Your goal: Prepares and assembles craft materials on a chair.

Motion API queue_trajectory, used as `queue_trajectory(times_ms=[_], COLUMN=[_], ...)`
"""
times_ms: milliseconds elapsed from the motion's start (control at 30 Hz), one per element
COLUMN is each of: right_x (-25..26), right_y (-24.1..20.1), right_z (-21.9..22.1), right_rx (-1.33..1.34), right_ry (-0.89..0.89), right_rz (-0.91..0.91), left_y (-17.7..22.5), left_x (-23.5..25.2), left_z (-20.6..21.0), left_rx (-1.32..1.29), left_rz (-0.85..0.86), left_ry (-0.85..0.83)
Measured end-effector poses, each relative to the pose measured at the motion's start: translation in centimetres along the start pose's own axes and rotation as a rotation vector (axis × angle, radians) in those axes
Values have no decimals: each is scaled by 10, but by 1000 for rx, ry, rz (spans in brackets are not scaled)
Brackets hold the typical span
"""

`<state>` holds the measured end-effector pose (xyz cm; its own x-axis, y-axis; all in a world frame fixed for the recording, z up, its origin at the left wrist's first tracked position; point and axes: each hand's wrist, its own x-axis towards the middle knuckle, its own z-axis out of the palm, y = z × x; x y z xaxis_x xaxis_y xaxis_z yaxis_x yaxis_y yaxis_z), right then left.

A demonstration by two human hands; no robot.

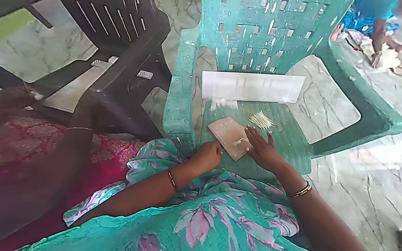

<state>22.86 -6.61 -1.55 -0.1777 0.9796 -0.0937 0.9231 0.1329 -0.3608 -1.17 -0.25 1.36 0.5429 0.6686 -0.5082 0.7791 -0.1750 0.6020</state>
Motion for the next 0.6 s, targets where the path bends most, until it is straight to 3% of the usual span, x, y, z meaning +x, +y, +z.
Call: queue_trajectory(times_ms=[267,600], right_x=[39,-44], right_y=[-21,-4], right_z=[17,-5], right_rx=[-61,-110], right_ry=[-268,-390], right_rz=[-27,-79], left_y=[-3,-3], left_x=[5,-7], left_z=[-1,9], left_rx=[7,28], left_rz=[-37,85], left_ry=[-2,-191])
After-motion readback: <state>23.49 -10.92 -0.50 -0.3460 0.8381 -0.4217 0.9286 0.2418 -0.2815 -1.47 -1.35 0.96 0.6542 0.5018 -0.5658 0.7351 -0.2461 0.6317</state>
